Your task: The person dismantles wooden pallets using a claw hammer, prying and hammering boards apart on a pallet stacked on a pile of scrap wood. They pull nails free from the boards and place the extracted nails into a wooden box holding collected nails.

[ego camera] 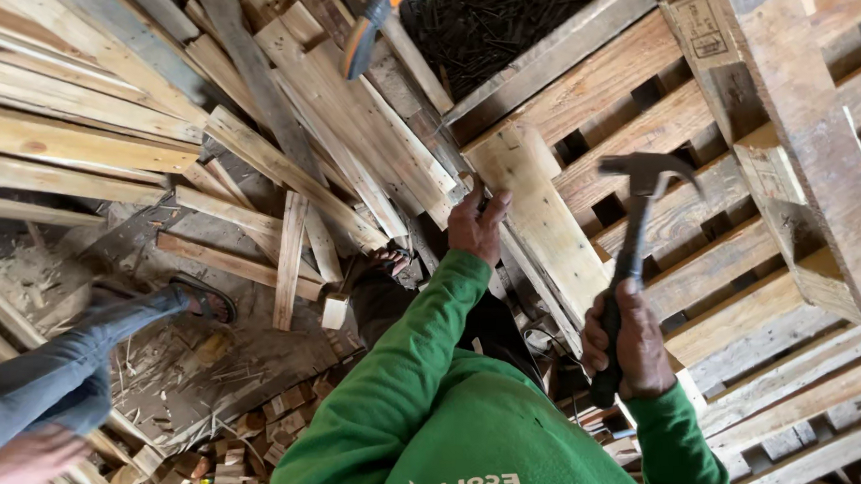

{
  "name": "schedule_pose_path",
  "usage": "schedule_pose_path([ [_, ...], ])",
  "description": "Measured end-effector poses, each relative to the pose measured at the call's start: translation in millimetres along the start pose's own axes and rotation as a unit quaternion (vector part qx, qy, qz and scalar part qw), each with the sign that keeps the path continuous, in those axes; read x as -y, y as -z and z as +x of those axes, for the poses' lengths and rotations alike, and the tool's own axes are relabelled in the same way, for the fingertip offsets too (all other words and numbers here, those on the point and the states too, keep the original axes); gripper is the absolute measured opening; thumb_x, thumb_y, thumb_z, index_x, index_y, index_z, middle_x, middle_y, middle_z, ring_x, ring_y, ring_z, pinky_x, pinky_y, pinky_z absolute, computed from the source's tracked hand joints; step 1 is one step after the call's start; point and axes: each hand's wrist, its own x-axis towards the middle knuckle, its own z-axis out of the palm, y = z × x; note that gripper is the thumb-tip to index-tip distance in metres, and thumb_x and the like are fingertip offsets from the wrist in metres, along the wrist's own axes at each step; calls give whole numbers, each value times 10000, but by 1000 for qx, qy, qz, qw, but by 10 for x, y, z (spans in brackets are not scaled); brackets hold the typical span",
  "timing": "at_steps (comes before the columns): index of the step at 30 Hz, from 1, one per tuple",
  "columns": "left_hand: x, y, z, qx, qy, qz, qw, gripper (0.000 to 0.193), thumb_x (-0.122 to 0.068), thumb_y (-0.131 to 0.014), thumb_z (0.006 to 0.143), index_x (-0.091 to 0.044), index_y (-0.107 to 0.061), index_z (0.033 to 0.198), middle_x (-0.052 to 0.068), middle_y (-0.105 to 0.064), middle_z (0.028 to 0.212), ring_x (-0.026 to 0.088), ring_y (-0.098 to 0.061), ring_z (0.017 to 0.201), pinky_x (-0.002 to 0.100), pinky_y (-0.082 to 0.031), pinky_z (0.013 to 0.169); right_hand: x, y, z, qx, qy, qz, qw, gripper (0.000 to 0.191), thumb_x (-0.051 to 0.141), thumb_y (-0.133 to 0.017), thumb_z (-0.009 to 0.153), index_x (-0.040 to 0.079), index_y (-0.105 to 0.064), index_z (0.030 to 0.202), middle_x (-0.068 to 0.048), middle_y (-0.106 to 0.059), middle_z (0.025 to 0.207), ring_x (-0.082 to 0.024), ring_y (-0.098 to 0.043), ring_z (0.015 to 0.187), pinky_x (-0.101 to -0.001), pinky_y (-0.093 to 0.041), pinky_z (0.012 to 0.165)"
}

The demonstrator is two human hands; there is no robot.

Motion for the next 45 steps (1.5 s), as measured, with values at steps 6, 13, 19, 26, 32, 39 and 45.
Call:
schedule_pose_path([
  [6, 5, 51, 0, 15, 27, -109, 994, 685, -219, -690, 965, 66, -398, 1516, 187, -683, 1293, 266, -690, 1161, 362, -549, 1046, -276, 21, 158, -11, 166, -149, 975, 563, 591, -577, 948, 30, -547, 918, -36, -522, 580, -140, -500, 417, -304, -441, 357],
  [13, -19, 62, 47, 13, 50, -149, 987, 796, -223, -737, 918, 66, -326, 1535, 235, -619, 1386, 284, -663, 1211, 351, -526, 1079, -487, 106, 662, -28, 122, -358, 925, 530, 535, -618, 960, 6, -578, 942, -26, -547, 595, -115, -529, 470, -288, -465, 424],
  [19, -132, 1, 60, -115, 49, -83, 989, 537, -363, -728, 928, 37, -706, 1285, 196, -765, 1169, 303, -715, 1088, 387, -550, 966, -425, 156, 640, -3, 75, -309, 948, 486, 535, -603, 916, 50, -581, 931, -46, -538, 572, -152, -520, 423, -327, -444, 400],
  [26, -538, -478, 485, -484, 173, 8, 858, 546, -455, -465, 1042, 20, -733, 1030, 257, -735, 1009, 468, -673, 945, 547, -519, 859, -326, 38, 460, -18, 119, -314, 942, 437, 475, -608, 960, 46, -581, 879, -19, -533, 579, -120, -504, 442, -302, -430, 400],
  [32, -682, -494, 512, -507, 178, -28, 843, 555, -468, -488, 1021, 38, -714, 1010, 273, -733, 963, 467, -677, 910, 564, -515, 847, 591, -3, -298, 112, 455, -148, 871, 311, 325, -580, 1058, 62, -566, 892, -26, -565, 609, -105, -490, 460, -278, -418, 401],
  [39, -688, -514, 507, -526, 194, -29, 828, 513, -464, -545, 988, 37, -654, 991, 262, -703, 896, 455, -674, 865, 578, -503, 811, 727, -197, -83, 138, 561, -113, 809, 288, 321, -601, 1025, 68, -615, 887, -52, -539, 617, -145, -483, 476, -314, -418, 423],
  [45, -758, -430, 503, -520, 176, -37, 835, 404, -375, -560, 975, 22, -589, 1047, 267, -685, 938, 463, -666, 881, 596, -504, 786, 515, 190, 379, -32, 352, -267, 896, 336, 328, -597, 1036, 51, -609, 846, -78, -503, 611, -182, -464, 488, -348, -411, 443],
])
